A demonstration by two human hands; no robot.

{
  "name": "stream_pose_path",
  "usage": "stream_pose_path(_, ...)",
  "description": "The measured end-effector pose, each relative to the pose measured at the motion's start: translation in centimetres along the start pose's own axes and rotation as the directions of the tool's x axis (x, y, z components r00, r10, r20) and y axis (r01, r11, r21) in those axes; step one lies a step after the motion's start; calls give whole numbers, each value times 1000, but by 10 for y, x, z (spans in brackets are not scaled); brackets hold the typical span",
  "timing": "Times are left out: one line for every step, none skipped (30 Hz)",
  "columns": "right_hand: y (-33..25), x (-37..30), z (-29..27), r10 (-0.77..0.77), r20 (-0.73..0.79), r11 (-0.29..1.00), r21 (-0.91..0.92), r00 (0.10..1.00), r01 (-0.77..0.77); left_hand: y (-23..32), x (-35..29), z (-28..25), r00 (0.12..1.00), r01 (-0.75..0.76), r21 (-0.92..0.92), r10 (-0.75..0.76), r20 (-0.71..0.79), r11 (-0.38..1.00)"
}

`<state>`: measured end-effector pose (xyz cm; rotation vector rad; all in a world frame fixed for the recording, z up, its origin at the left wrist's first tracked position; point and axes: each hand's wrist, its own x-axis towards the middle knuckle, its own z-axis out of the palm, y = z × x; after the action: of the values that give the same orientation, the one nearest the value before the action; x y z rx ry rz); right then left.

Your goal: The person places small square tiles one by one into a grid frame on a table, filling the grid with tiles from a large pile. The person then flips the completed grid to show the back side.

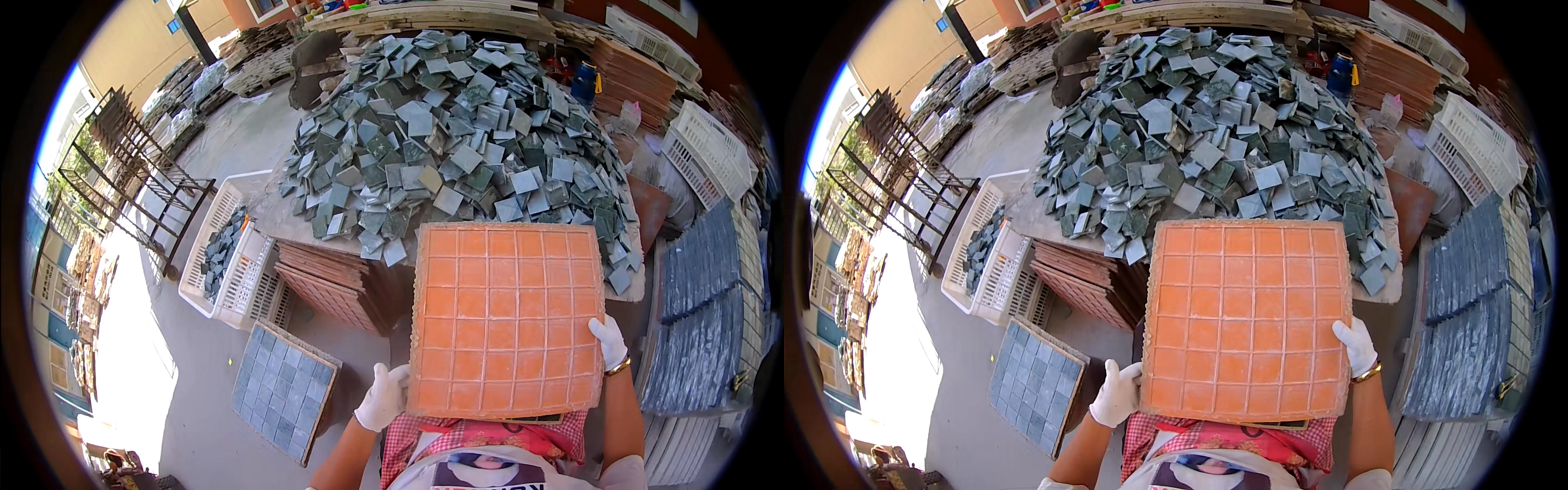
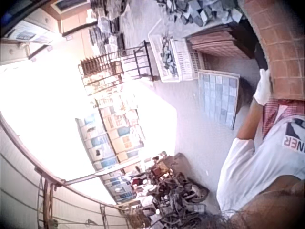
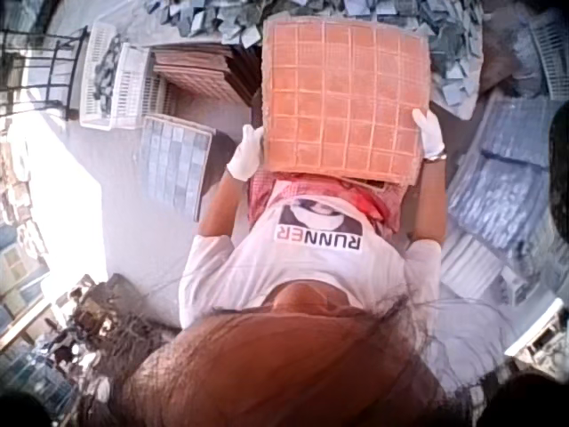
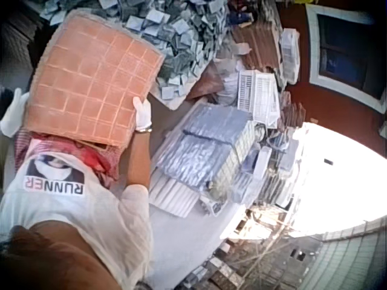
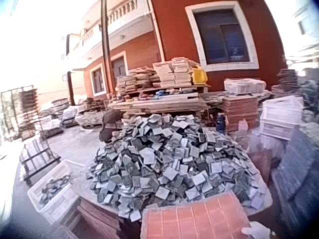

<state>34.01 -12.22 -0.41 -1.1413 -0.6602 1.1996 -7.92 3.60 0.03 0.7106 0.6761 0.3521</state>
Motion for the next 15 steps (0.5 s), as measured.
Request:
stream_pose_path(1, 8, -1, 45, 22, 998, -50, 999, -44, -5, 3, 9, 998, 21, 120, -14, -58, 993)
stream_pose_path(0, 18, 2, 74, 46, 996, -60, 996, -71, -31, 5, -16, 996, 13, 265, 11, -89, 964)
stream_pose_path(-2, 25, 4, 97, 54, 993, -76, 994, -92, -32, 1, -8, 993, -9, 211, 34, -115, 978)
stream_pose_path(-7, 31, 5, 101, 68, 987, -132, 993, -91, -27, 2, 8, 988, -42, 160, 65, -141, 986)
stream_pose_path(-5, 36, -2, 109, 13, 961, -258, 994, -102, -24, 4, 19, 981, -76, 111, 94, -169, 991)
stream_pose_path(-7, 39, -5, 111, -46, 916, -382, 993, -120, -26, 5, 22, 963, -81, 76, 98, -250, 994)
stream_pose_path(-8, 42, -8, 106, -102, 855, -498, 989, -143, -28, 6, 25, 960, -102, 36, 108, -258, 994)
stream_pose_path(-16, 40, -13, 109, -221, 446, -860, 969, -246, -31, 6, 28, 956, -124, -3, 118, -267, 992)
stream_pose_path(-23, 31, -3, -154, -228, 339, -926, 961, -165, -31, 11, 33, 956, -144, -40, 129, -263, 989)
stream_pose_path(-25, 23, 12, -402, -182, 205, -973, 897, -105, -31, 11, 38, 956, -134, -80, 108, -274, 988)
stream_pose_path(-27, 21, 31, -612, -81, 56, -997, 787, -59, -30, 8, 44, 949, -136, -119, 95, -301, 984)
stream_pose_path(-36, 18, 53, -661, -19, 26, -1000, 750, -2, -26, 7, 50, 942, -141, -157, 84, -325, 977)
stream_pose_path(-43, 11, 78, -563, -94, 220, -975, 821, 39, -20, 5, 57, 952, -140, -218, 71, -298, 966)
stream_pose_path(-49, 4, 103, -447, 74, 178, -969, 892, 169, -11, 3, 64, 960, -137, -276, 59, -273, 951)
stream_pose_path(-44, 0, 129, -342, 266, 153, -930, 901, 333, -4, 1, 69, 970, -126, -332, 45, -240, 935)
